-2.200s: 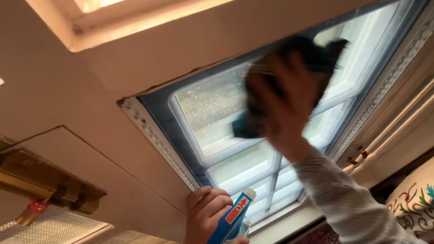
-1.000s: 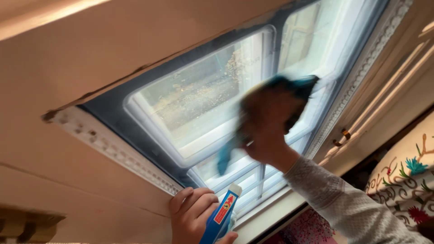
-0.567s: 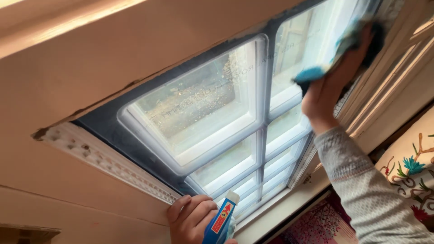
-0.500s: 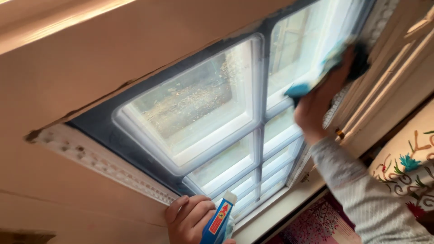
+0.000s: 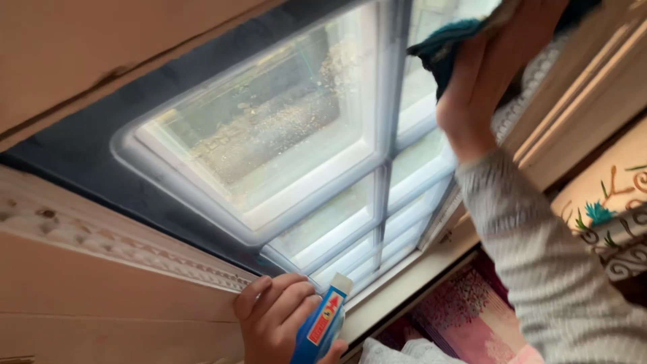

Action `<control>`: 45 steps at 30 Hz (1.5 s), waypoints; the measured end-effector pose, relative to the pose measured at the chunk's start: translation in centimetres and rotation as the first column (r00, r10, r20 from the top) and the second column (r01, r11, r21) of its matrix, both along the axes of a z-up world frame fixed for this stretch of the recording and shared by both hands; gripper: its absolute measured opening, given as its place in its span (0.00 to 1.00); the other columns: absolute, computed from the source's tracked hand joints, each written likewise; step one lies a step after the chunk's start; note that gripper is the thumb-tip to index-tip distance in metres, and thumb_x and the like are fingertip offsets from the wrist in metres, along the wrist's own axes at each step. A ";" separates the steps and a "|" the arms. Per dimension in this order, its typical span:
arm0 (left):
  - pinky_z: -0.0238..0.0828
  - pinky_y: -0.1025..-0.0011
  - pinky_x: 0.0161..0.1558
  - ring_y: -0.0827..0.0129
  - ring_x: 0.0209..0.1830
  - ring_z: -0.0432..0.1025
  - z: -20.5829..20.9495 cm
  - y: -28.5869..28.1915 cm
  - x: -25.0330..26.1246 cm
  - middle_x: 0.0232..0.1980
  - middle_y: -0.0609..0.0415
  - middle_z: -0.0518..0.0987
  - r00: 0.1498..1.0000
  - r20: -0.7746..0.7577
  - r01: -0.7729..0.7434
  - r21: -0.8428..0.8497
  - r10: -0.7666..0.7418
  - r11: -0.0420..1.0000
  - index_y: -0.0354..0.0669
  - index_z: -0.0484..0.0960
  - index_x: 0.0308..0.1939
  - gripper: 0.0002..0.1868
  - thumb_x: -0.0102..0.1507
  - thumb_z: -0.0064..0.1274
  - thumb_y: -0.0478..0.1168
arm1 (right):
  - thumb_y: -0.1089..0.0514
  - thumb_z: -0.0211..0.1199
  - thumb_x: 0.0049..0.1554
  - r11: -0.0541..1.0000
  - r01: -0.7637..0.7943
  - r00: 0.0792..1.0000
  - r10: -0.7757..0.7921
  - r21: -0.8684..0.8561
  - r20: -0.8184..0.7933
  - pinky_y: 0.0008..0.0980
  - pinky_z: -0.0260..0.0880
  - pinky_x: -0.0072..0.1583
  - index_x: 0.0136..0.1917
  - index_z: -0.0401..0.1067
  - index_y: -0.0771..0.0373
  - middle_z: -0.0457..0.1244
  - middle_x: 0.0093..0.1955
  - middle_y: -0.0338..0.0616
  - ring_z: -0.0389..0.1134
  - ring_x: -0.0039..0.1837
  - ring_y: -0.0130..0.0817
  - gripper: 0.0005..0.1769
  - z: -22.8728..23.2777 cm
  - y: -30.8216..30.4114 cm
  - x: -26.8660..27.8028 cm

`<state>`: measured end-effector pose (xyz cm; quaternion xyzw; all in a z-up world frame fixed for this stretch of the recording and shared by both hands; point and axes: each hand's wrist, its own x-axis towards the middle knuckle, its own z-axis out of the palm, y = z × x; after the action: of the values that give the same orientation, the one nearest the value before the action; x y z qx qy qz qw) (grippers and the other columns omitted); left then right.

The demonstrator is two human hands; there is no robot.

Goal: The person sprays a window with a blue liquid from a spray bottle and wipes the glass and frame with a cloth. They repeatedly spray and wipe different sections of the window to remove dirt and streaks.

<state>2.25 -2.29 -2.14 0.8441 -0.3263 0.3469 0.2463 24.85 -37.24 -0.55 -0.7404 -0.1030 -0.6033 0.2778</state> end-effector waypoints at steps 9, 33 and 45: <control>0.52 0.63 0.58 0.65 0.42 0.80 -0.3 0.5 0.2 0.35 0.59 0.82 0.999 0.020 0.033 0.027 -0.033 0.999 0.47 0.80 0.26 0.32 0.66 0.35 0.67 | 0.24 0.51 0.61 0.694 0.047 0.998 0.002 -0.719 0.068 0.55 0.56 0.50 0.61 0.71 0.24 0.65 0.55 0.26 0.58 0.59 0.59 0.20 -19.8 3.7 -5.2; 0.56 0.64 0.57 0.63 0.41 0.77 -0.2 2.3 -0.6 0.36 0.56 0.80 0.992 -0.030 0.121 0.014 -0.121 0.993 0.43 0.80 0.29 0.36 0.68 0.31 0.68 | 0.49 0.52 0.72 0.587 -0.221 0.897 0.436 -0.779 0.074 0.36 0.47 0.69 0.63 0.73 0.35 0.63 0.71 0.18 0.61 0.72 0.21 0.11 -7.6 16.7 -12.1; 0.61 0.63 0.57 0.59 0.40 0.77 -0.3 3.7 -0.9 0.36 0.52 0.79 0.985 0.053 0.164 -0.004 -0.164 0.986 0.40 0.78 0.28 0.33 0.68 0.35 0.64 | 0.36 0.51 0.70 0.760 0.008 0.964 0.166 -0.650 0.206 0.38 0.54 0.53 0.66 0.74 0.25 0.58 0.62 0.24 0.63 0.58 0.24 0.16 -7.8 21.1 -14.6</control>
<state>1.39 1.43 -2.42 0.8038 -0.3997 0.3490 0.2688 10.24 -16.14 -8.39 -0.7030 -0.3696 -0.6074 0.0164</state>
